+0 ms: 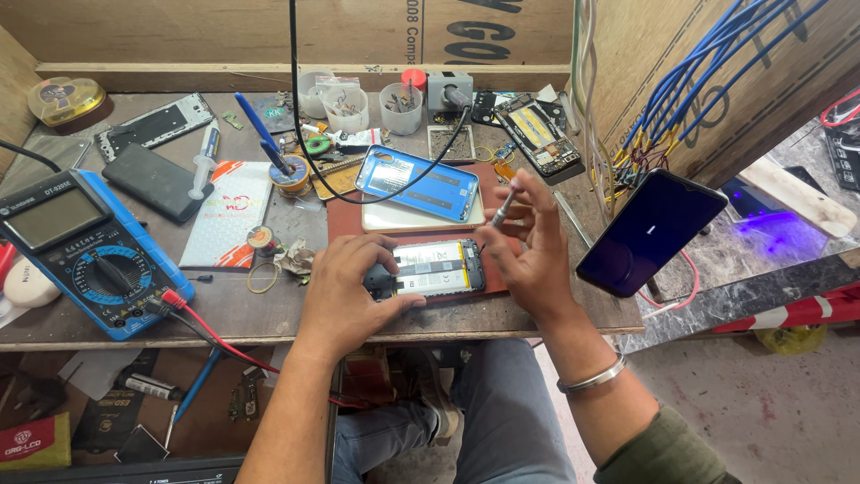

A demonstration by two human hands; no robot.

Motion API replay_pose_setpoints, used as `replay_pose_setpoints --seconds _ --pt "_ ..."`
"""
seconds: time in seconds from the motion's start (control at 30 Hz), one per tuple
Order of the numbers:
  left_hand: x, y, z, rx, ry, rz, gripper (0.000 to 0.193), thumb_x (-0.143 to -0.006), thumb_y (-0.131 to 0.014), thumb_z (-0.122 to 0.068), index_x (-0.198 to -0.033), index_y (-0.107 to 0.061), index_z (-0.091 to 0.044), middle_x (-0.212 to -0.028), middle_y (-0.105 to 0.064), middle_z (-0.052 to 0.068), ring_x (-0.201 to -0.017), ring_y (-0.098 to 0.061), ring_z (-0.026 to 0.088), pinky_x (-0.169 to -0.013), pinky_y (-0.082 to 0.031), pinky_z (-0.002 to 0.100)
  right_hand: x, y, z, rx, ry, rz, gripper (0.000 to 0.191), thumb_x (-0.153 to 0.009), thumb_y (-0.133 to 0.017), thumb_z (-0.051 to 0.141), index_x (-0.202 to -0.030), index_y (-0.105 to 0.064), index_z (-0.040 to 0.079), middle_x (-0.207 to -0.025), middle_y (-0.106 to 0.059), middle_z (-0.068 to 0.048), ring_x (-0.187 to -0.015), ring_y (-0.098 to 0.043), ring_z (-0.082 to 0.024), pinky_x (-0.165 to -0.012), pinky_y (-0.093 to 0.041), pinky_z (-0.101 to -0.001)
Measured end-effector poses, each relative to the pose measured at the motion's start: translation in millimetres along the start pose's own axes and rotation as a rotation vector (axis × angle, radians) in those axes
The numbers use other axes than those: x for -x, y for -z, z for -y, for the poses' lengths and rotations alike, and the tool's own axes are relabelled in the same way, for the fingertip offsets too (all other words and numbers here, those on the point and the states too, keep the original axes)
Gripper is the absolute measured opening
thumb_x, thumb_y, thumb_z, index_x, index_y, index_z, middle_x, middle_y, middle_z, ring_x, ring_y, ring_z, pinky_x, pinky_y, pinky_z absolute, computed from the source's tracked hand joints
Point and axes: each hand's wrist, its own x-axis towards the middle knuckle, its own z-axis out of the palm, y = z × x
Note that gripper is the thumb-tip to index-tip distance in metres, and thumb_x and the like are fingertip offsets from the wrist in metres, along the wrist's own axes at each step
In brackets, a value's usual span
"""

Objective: The person disassembles a smartphone on a repair bench, removing its back cover and battery and setting parts aside. They use a screwdriver on the phone's internal components, handle a multimeter, and press the power button on a second phone to test it.

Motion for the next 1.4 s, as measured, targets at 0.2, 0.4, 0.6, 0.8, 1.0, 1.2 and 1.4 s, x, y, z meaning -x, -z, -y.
replay_pose_setpoints --seconds 0.2,0.4,0.6,0.8,1.0,1.2,1.4 --pt "-1 0 0 0.0 -0.013 0.004 0.047 -0.059 -0.093 -0.04 -0.082 -0.063 -0.013 -0.107 -0.072 0.0 -0.109 -0.062 0.027 -0.093 -0.043 0.044 -1 1 9 -0.066 -0.04 0.08 0.073 -0.099 -0.062 -0.006 -0.16 -0.029 0.017 -0.117 -0.067 -0.012 -0.107 -0.072 -0.019 -0.095 -0.061 -0.0324" --pt "0 0 0 0.009 -0.007 0.005 0.046 -0.06 -0.093 -0.039 -0.082 -0.062 -0.013 -0.11 -0.072 -0.001 -0.111 -0.062 0.027 -0.094 -0.043 0.044 -6 0 11 0.212 -0.012 -0.027 0.082 -0.09 -0.08 -0.004 -0.155 -0.033 0.017 -0.107 -0.065 -0.01 -0.097 -0.07 -0.017 -0.089 -0.063 -0.0316" --pt "0 1 0 0.004 -0.003 0.009 0.046 -0.06 -0.093 -0.04 -0.082 -0.063 -0.013 -0.11 -0.072 0.0 -0.111 -0.062 0.026 -0.094 -0.043 0.044 -3 5 16 -0.006 -0.023 0.101 0.074 -0.092 -0.055 -0.013 -0.154 -0.026 0.014 -0.132 -0.052 -0.018 -0.108 -0.067 -0.024 -0.091 -0.06 -0.0378" --pt "-1 1 -1 0.009 -0.006 0.01 0.046 -0.058 -0.093 -0.04 -0.082 -0.063 -0.013 -0.109 -0.072 0.0 -0.111 -0.062 0.026 -0.094 -0.043 0.043 -5 9 14 0.118 -0.109 0.095 0.087 -0.091 -0.076 -0.005 -0.155 -0.023 0.022 -0.11 -0.067 -0.013 -0.097 -0.076 -0.02 -0.085 -0.065 -0.0331" --pt "0 0 0 0.007 0.006 0.01 0.046 -0.058 -0.093 -0.039 -0.082 -0.063 -0.013 -0.11 -0.072 0.0 -0.111 -0.061 0.027 -0.095 -0.043 0.043 -5 14 16 0.035 -0.001 0.188 0.083 -0.097 -0.063 -0.014 -0.158 -0.021 0.022 -0.126 -0.064 -0.02 -0.112 -0.073 -0.024 -0.094 -0.063 -0.0363" --pt "1 0 1 0.007 -0.019 -0.004 0.045 -0.06 -0.093 -0.04 -0.083 -0.064 -0.013 -0.111 -0.072 0.0 -0.112 -0.061 0.026 -0.094 -0.042 0.044 -28 4 11 -0.142 -0.048 0.037 0.086 -0.098 -0.062 -0.01 -0.16 -0.008 0.015 -0.119 -0.065 -0.015 -0.107 -0.072 -0.019 -0.095 -0.06 -0.0323" --pt "0 0 1 -0.005 -0.007 0.006 0.046 -0.059 -0.093 -0.041 -0.082 -0.064 -0.014 -0.109 -0.072 0.0 -0.111 -0.061 0.026 -0.094 -0.043 0.043 -52 -5 -5 0.214 -0.083 0.112 0.034 -0.098 -0.066 -0.004 -0.132 -0.059 0.001 -0.109 -0.07 -0.015 -0.096 -0.073 -0.019 -0.085 -0.062 -0.0315"
